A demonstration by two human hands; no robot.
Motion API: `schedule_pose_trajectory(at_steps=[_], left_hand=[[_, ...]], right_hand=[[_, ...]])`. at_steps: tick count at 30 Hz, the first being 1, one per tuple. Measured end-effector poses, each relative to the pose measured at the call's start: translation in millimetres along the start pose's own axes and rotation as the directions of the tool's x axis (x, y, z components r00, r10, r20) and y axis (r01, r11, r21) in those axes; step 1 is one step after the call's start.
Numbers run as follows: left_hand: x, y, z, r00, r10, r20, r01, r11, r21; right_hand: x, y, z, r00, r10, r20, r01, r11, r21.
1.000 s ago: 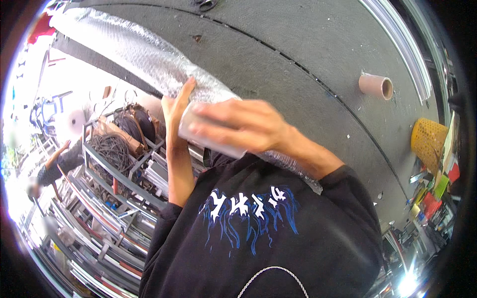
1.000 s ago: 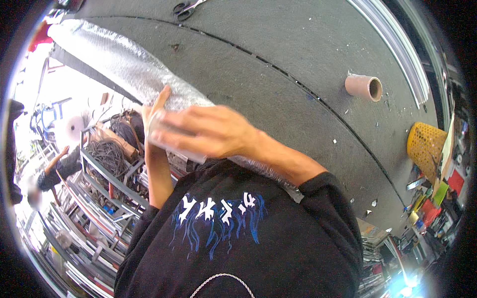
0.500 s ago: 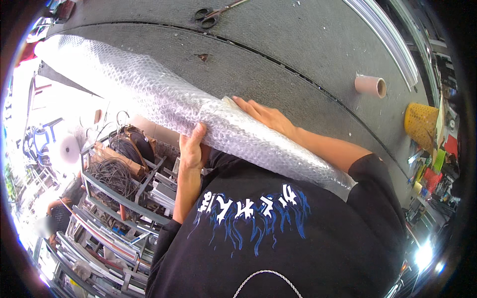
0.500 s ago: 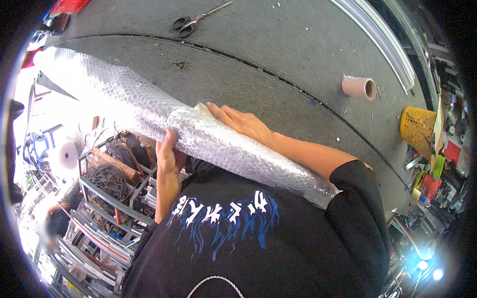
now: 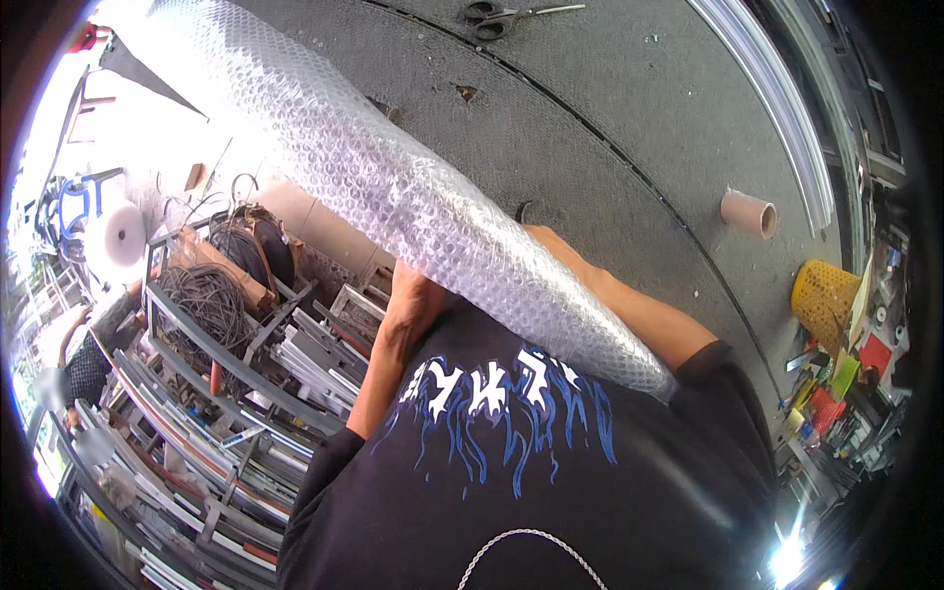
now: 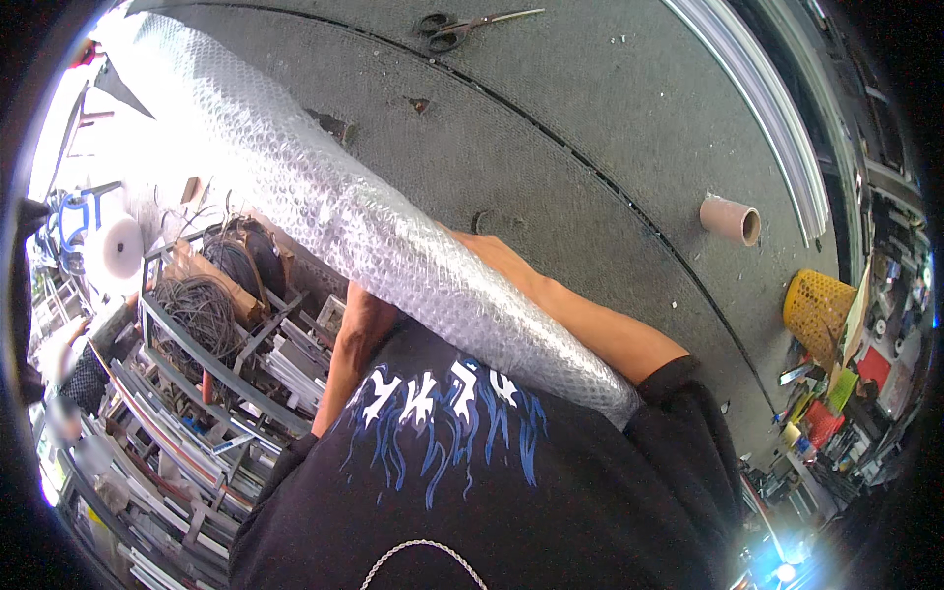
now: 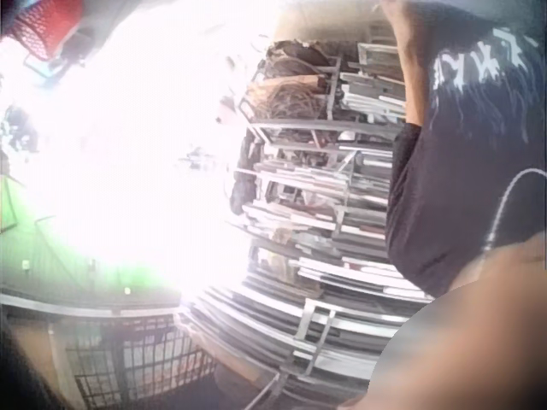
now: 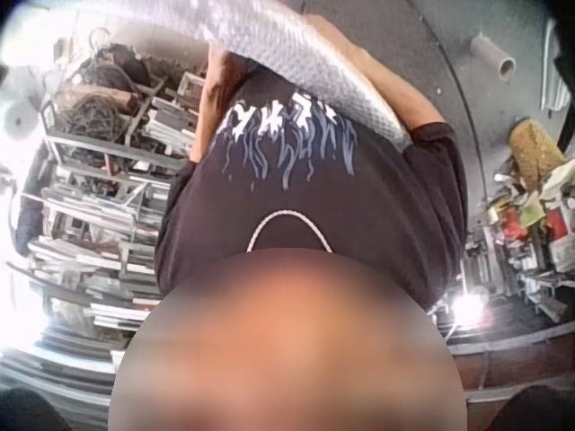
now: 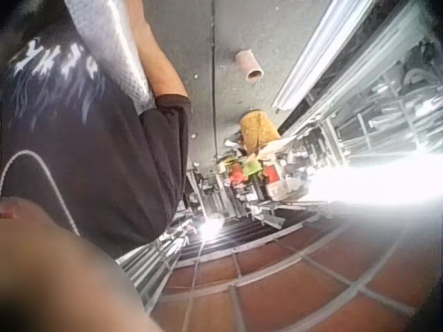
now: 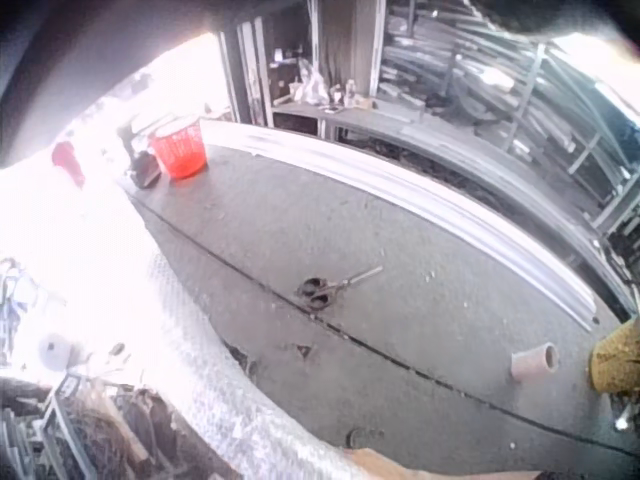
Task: The person wraps a long, dark rectangular object with bubble wrap on a workbench, then secures it with packing tape. The wrapped item is handed to another person at the end.
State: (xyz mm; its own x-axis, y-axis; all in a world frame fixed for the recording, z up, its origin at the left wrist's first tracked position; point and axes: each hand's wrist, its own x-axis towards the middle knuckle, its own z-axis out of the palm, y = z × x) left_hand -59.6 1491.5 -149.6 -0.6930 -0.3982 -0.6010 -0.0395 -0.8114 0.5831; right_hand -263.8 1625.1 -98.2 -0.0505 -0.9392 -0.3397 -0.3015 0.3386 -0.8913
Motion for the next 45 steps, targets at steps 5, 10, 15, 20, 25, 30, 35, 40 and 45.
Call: schedule_pose_trajectory(at_steps=[5, 10, 15, 20, 25, 30, 35, 40, 45], left_hand=[[-30, 22, -17, 0.997, 0.035, 0.064, -0.025, 0.989, -0.148], [-68, 52, -10, 0.999, -0.026, -0.024, 0.021, 0.984, -0.178], [-75, 72, 20, 1.0, 0.01, 0.02, -0.004, 0.961, -0.275], [-49, 65, 25, 0.975, -0.06, -0.213, -0.007, 0.953, -0.304], [-45, 79, 11, 0.997, 0.031, 0.072, -0.024, 0.995, -0.098], [15, 118, 17, 0.868, 0.341, -0.362, -0.121, 0.851, 0.511], [98, 138, 19, 0.858, 0.493, -0.146, -0.37, 0.79, 0.49], [98, 141, 7, 0.96, 0.187, -0.21, -0.178, 0.982, 0.062], [75, 156, 5, 0.985, 0.164, -0.052, -0.168, 0.981, -0.093]], right_hand=[[2, -1, -16, 0.987, -0.117, -0.109, 0.084, 0.96, -0.268], [6, -22, -54, 0.96, -0.111, -0.256, 0.006, 0.926, -0.377], [4, -61, -48, 0.859, -0.497, -0.124, 0.467, 0.859, -0.211], [37, -76, -2, 0.856, -0.513, -0.068, 0.456, 0.81, -0.368], [48, -57, 1, 0.755, -0.576, -0.313, 0.424, 0.793, -0.438], [50, -37, -29, 0.632, -0.596, -0.496, 0.409, 0.8, -0.44], [59, -39, -44, 0.444, -0.753, -0.485, 0.439, 0.655, -0.615], [69, -22, -71, 0.532, -0.658, -0.533, 0.267, 0.727, -0.632], [91, 1, -79, 0.59, -0.611, -0.528, 0.192, 0.741, -0.643]])
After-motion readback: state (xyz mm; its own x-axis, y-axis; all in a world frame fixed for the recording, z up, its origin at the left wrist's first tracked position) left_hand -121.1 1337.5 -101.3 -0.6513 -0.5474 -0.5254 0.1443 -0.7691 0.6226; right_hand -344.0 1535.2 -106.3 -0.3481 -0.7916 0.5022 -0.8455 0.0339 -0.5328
